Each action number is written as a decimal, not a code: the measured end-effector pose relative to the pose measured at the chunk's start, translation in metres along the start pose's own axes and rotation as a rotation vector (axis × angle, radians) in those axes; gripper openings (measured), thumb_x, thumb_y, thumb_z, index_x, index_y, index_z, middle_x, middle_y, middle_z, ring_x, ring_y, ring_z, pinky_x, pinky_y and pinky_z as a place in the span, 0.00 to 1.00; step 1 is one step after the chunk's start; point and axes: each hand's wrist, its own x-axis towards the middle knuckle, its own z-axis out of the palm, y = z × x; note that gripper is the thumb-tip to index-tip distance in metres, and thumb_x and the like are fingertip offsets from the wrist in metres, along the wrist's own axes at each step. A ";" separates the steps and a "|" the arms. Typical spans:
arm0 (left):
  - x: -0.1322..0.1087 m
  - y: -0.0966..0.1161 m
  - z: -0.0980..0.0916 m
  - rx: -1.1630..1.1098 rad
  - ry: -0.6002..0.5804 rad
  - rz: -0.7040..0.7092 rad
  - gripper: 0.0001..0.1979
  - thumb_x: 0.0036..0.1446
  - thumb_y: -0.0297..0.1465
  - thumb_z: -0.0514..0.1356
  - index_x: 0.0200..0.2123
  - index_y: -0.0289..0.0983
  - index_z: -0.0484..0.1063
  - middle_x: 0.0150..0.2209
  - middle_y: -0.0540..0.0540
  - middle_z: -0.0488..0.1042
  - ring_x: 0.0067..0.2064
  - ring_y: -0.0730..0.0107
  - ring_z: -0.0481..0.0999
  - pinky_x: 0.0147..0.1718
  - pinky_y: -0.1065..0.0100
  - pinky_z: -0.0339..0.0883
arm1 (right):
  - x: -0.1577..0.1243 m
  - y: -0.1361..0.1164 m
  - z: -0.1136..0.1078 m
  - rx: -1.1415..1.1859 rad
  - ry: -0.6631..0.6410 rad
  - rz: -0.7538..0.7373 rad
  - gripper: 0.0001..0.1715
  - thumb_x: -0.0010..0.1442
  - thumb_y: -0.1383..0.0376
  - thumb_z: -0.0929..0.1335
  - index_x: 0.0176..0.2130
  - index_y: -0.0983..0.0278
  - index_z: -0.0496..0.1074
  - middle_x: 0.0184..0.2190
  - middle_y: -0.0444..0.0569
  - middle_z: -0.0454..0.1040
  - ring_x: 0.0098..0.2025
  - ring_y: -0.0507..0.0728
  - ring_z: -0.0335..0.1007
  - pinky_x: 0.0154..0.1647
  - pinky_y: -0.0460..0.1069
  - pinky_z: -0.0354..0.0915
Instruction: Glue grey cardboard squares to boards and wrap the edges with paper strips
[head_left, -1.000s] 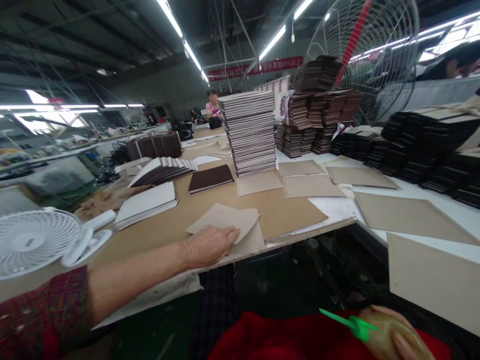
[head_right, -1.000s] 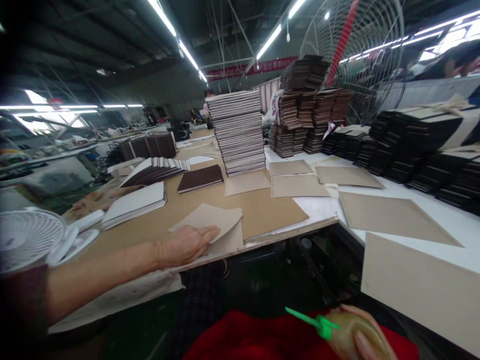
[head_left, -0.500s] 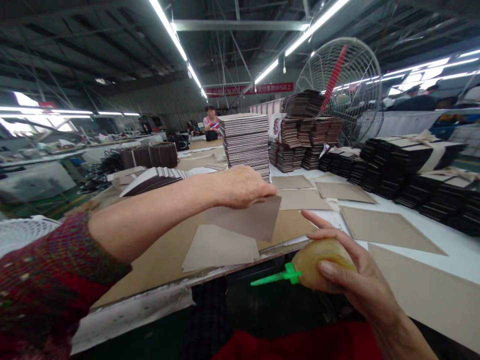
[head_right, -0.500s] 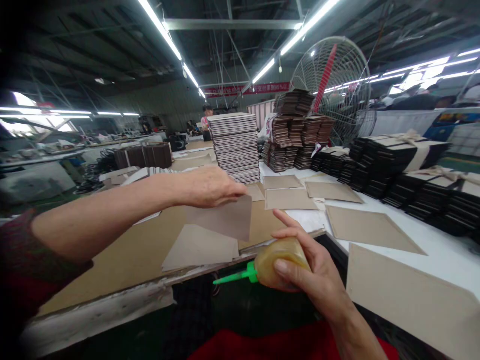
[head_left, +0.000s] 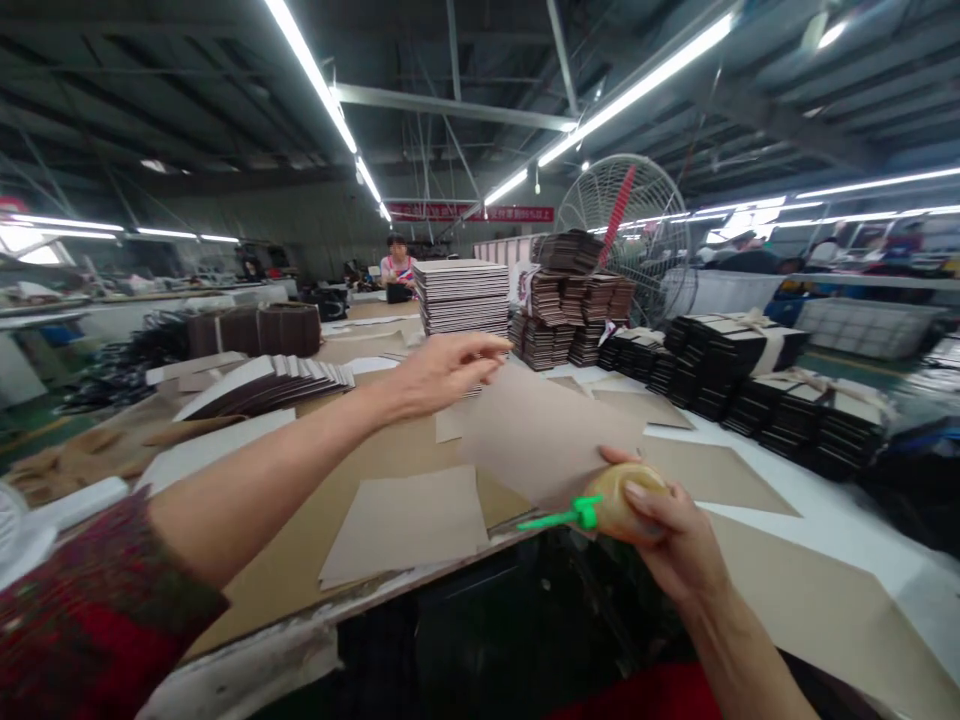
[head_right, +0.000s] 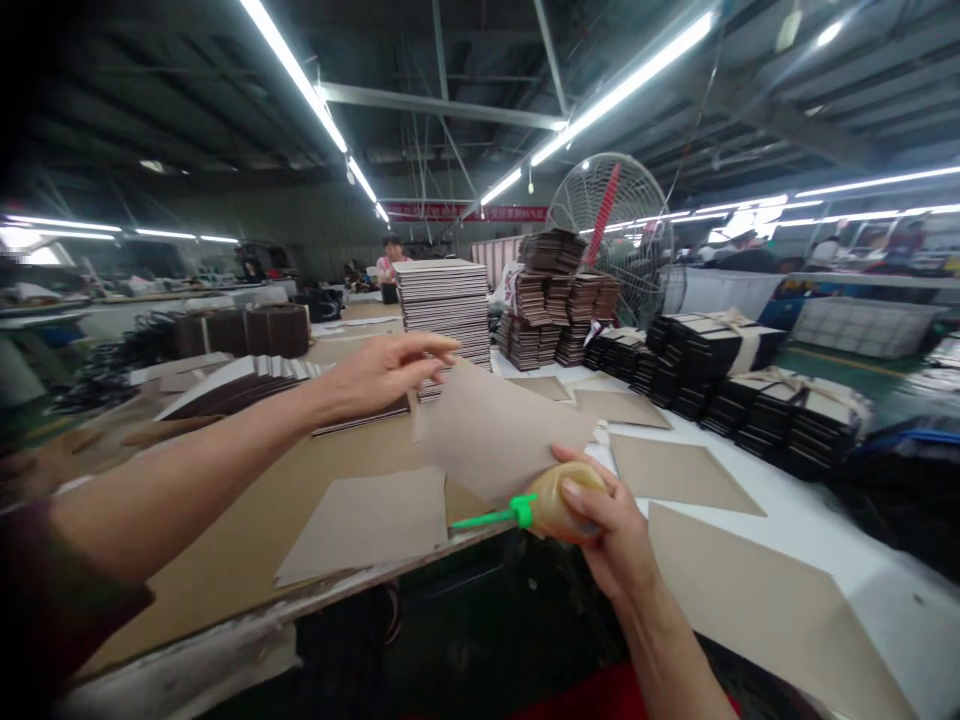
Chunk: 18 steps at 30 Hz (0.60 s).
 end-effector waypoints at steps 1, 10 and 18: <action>-0.012 -0.013 -0.001 -0.068 0.106 -0.103 0.16 0.59 0.36 0.53 0.49 0.39 0.70 0.42 0.46 0.76 0.37 0.67 0.76 0.35 0.67 0.68 | 0.002 0.000 -0.006 0.023 0.023 -0.022 0.31 0.48 0.63 0.72 0.52 0.65 0.68 0.32 0.47 0.75 0.30 0.55 0.69 0.31 0.49 0.65; -0.069 -0.060 0.020 0.134 0.117 -0.076 0.21 0.56 0.35 0.57 0.53 0.39 0.67 0.55 0.42 0.68 0.56 0.58 0.66 0.53 0.57 0.61 | 0.011 0.016 -0.010 -0.001 -0.058 0.046 0.27 0.48 0.64 0.72 0.49 0.63 0.71 0.31 0.46 0.75 0.29 0.55 0.70 0.31 0.49 0.65; -0.016 -0.014 0.019 -0.096 -0.492 -0.183 0.14 0.41 0.40 0.68 0.31 0.39 0.77 0.32 0.47 0.78 0.38 0.58 0.74 0.39 0.65 0.64 | 0.011 0.010 0.029 -0.195 -0.343 0.216 0.32 0.44 0.62 0.74 0.50 0.63 0.70 0.30 0.46 0.75 0.29 0.55 0.70 0.28 0.46 0.63</action>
